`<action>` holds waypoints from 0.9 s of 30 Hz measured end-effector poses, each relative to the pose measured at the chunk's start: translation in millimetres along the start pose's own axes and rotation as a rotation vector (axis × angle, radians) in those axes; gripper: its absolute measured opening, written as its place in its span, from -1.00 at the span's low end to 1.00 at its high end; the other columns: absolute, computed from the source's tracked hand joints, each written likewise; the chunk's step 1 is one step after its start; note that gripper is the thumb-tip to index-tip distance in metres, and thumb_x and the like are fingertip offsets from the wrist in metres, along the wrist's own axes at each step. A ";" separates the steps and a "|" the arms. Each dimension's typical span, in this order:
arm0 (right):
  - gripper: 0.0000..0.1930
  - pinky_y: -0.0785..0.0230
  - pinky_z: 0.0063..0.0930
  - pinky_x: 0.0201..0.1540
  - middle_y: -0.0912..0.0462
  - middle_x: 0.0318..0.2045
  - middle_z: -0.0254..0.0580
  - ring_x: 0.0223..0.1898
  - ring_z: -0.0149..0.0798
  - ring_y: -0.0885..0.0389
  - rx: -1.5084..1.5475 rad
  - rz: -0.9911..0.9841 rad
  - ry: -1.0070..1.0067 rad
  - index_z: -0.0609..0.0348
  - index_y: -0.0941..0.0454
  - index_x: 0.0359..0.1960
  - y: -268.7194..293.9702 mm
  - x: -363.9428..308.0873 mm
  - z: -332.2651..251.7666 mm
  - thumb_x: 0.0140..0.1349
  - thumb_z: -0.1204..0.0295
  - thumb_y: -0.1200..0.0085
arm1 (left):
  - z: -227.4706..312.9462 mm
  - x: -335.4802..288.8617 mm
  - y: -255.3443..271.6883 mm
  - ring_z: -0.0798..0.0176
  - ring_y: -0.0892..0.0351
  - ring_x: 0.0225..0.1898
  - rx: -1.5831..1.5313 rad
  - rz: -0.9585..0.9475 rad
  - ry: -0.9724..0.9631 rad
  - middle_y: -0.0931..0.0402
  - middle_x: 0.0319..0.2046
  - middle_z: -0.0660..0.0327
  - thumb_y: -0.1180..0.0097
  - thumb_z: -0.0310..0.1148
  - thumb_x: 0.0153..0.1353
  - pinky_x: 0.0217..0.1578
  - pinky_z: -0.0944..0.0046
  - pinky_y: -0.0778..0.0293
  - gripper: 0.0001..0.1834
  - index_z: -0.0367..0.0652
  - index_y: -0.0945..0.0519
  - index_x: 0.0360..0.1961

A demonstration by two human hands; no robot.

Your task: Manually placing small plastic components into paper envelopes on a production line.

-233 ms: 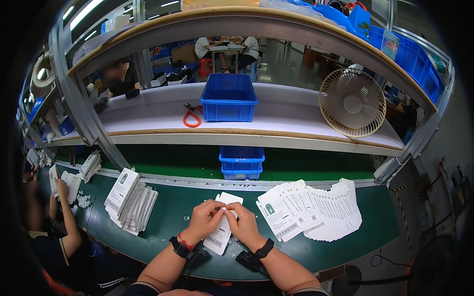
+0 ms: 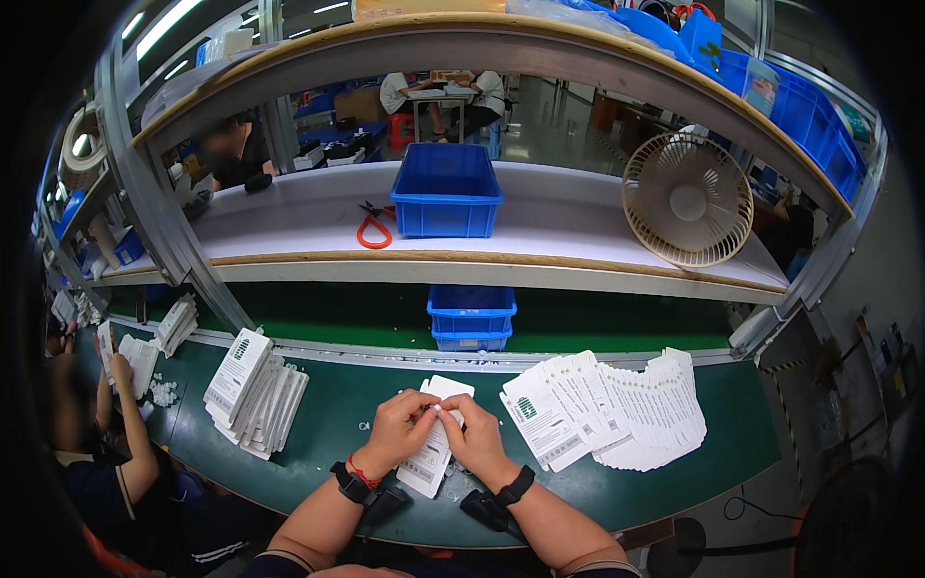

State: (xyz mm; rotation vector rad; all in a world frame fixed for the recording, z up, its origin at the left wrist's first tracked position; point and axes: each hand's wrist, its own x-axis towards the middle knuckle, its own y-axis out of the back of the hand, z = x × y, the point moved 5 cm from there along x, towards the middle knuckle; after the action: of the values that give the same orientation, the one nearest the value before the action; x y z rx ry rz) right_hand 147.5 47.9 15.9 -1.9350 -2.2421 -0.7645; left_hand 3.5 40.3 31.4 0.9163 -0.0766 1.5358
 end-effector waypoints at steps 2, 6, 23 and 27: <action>-0.88 -0.43 -0.44 -0.43 -0.66 -0.40 -0.07 -0.47 -0.24 -0.65 -0.008 0.002 0.000 0.22 -0.53 -0.22 -0.1 0.0 0.1 0.27 0.45 -0.13 | -0.3 -0.2 -0.4 0.27 -0.52 -0.62 -0.001 0.003 0.000 -0.57 -0.46 0.15 -0.20 -0.48 0.12 -0.57 0.33 -0.43 -0.85 -0.21 -0.65 -0.26; -0.87 -0.43 -0.44 -0.44 -0.66 -0.41 -0.08 -0.48 -0.24 -0.64 0.001 0.016 0.020 0.21 -0.52 -0.22 -0.3 0.0 -0.5 0.26 0.45 -0.13 | -0.4 -0.5 0.3 0.27 -0.52 -0.62 -0.004 0.019 0.011 -0.57 -0.46 0.14 -0.20 -0.48 0.12 -0.58 0.33 -0.43 -0.85 -0.22 -0.65 -0.26; -0.87 -0.41 -0.45 -0.46 -0.66 -0.39 -0.08 -0.50 -0.25 -0.63 0.001 -0.010 -0.026 0.22 -0.53 -0.23 -0.7 0.4 -0.2 0.26 0.44 -0.13 | 1.1 0.7 0.8 0.27 -0.49 -0.63 -0.004 0.020 0.004 -0.54 -0.50 0.16 -0.19 -0.50 0.11 -0.58 0.31 -0.41 -0.88 -0.22 -0.65 -0.30; -0.86 -0.40 -0.45 -0.45 -0.67 -0.39 -0.08 -0.50 -0.27 -0.62 0.005 0.010 0.005 0.22 -0.54 -0.21 -0.7 -0.1 -2.4 0.26 0.45 -0.14 | 1.1 0.5 1.0 0.27 -0.49 -0.63 -0.009 0.025 0.008 -0.54 -0.50 0.16 -0.19 -0.50 0.11 -0.58 0.31 -0.40 -0.89 -0.22 -0.65 -0.30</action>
State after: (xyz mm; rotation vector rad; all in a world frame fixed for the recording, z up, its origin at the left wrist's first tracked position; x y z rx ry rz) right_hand 146.2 46.8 17.8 -1.9383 -2.2282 -0.7608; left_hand 3.2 39.9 32.9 0.9056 -0.0895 1.5611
